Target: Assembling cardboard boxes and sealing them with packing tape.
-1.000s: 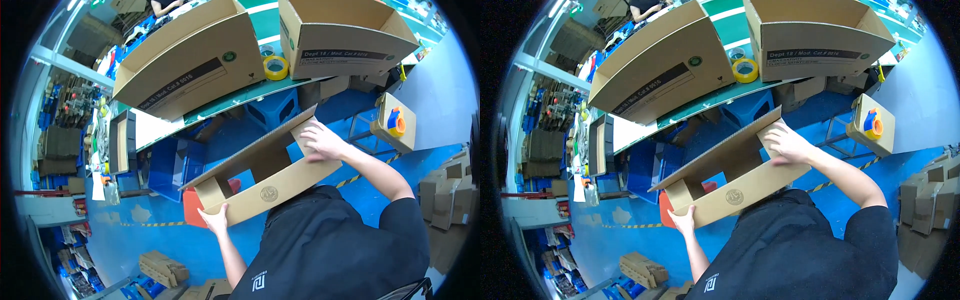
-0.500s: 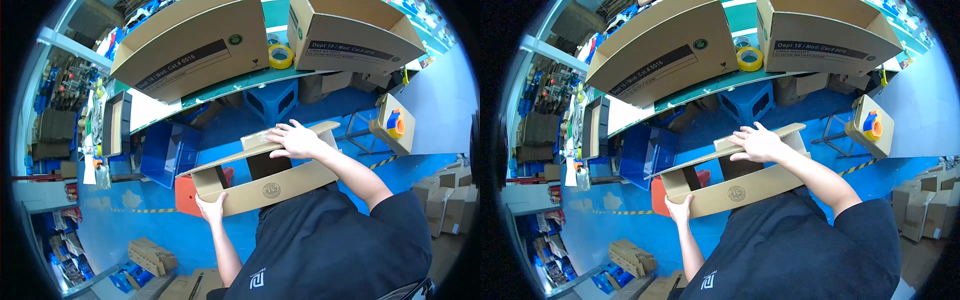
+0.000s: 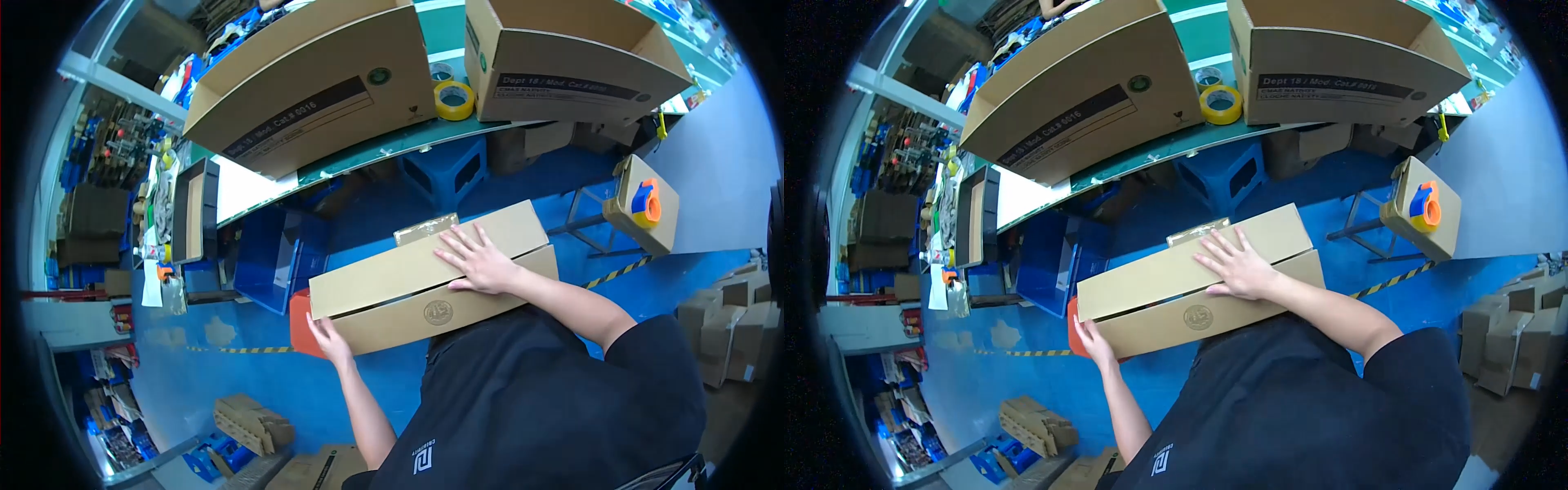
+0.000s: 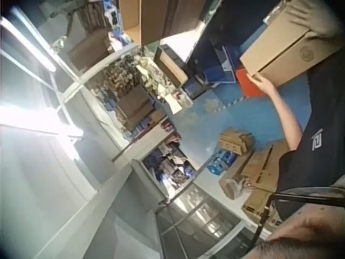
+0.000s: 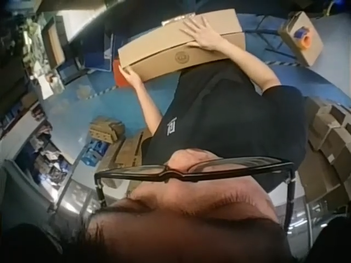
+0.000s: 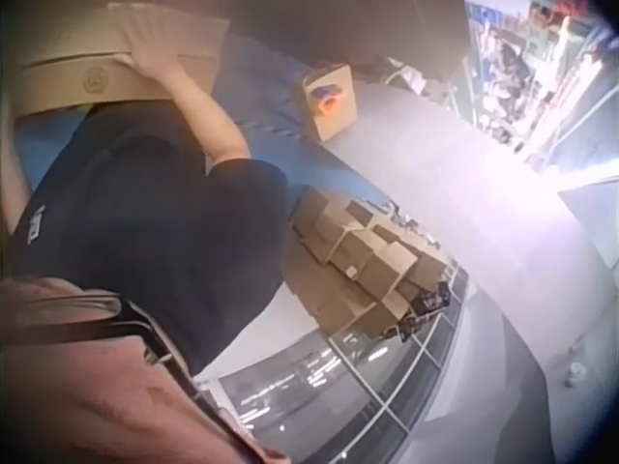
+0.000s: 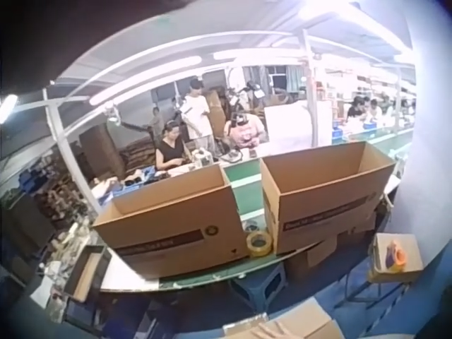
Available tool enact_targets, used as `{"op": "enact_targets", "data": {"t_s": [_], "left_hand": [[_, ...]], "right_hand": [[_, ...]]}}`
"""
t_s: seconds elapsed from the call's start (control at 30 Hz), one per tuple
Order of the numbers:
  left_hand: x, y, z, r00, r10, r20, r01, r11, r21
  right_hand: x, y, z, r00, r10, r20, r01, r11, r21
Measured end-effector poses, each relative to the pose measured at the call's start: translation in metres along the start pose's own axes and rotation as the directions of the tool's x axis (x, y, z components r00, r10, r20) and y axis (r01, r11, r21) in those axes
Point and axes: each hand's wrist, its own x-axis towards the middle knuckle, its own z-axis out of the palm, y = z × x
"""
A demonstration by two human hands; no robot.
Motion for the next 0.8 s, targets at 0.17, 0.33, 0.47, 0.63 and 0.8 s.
{"op": "enact_targets", "data": {"t_s": [0.17, 0.33, 0.47, 0.63, 0.8], "left_hand": [[0.01, 0.024, 0.035, 0.994, -0.015, -0.105, 0.057, 0.912, 0.407], [0.029, -0.029, 0.021, 0.926, 0.37, -0.072, -0.272, 0.79, 0.549], [0.033, -0.031, 0.033, 0.896, 0.432, 0.104, -0.356, 0.559, 0.748], [0.03, -0.038, 0.026, 0.928, 0.353, 0.117, -0.266, 0.41, 0.872], [0.015, -0.003, 0.047, 0.982, 0.157, 0.102, -0.154, 0.374, 0.914]], "right_hand": [[-0.011, 0.003, 0.02, 0.997, 0.059, -0.04, -0.059, 0.998, -0.003], [0.0, 0.004, 0.023, 0.997, 0.021, -0.078, -0.017, 0.998, 0.06], [-0.008, 0.012, 0.028, 0.994, 0.043, -0.103, -0.03, 0.991, 0.127], [-0.005, 0.012, 0.034, 0.99, 0.065, -0.123, -0.041, 0.981, 0.19], [-0.014, 0.017, 0.019, 0.984, 0.054, -0.168, -0.011, 0.969, 0.247]]}}
